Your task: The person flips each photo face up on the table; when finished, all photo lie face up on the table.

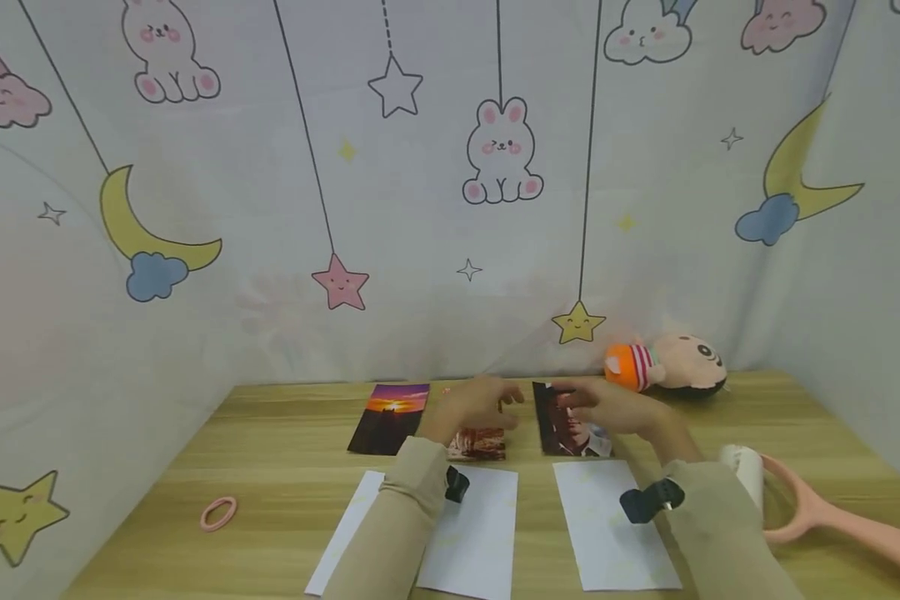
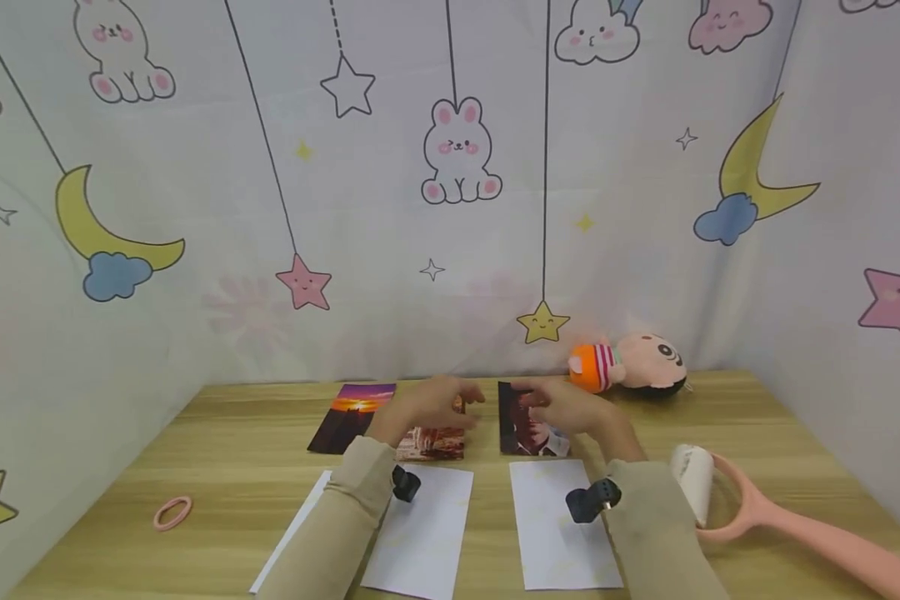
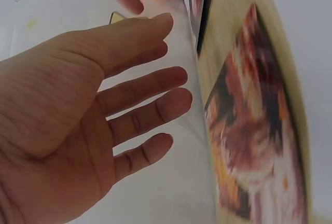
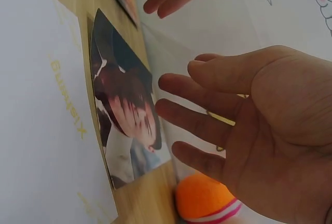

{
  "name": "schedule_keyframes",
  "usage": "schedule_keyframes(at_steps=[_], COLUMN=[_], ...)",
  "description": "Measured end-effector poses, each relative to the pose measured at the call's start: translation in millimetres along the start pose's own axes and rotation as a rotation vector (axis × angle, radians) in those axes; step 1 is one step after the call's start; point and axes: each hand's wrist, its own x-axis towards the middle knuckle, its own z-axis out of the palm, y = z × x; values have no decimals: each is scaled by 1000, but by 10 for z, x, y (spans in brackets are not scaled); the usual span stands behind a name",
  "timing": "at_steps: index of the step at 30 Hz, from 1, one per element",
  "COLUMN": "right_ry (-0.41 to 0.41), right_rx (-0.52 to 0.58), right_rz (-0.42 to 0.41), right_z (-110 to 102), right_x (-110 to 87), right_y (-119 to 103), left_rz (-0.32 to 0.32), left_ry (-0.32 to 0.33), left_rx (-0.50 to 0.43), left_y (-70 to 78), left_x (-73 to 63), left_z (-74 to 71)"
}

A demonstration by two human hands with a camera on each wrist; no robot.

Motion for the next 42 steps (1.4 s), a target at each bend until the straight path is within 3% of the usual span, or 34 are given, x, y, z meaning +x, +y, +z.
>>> schedule_keyframes(at_steps=[7,14,23,28,34,42], right_ry=[12,55,-26,-88,-129,-198], right_rx=[-57,-75,-210,-236,-244,-236], right_rz=[-8,50,-116,-208,-188,-176], right_z=[149,392,753,932,1157,1499], right_x=[58,169,384,512,564,668], right_y=[-164,-302,-669,-848,-1065,-1308], left_rz=[-55,-25,50,22,-97,-134], left_ry=[-3,50,113,73,-13,-49], left_rx=[10,35,87,97,104,145], left_y=[-190,-342,-611,-681,-745,-813], left_x=[-351,-720,-1279,-1564,-1842,-2100], left_z=[-176,-249,-336,-374,-324,-209])
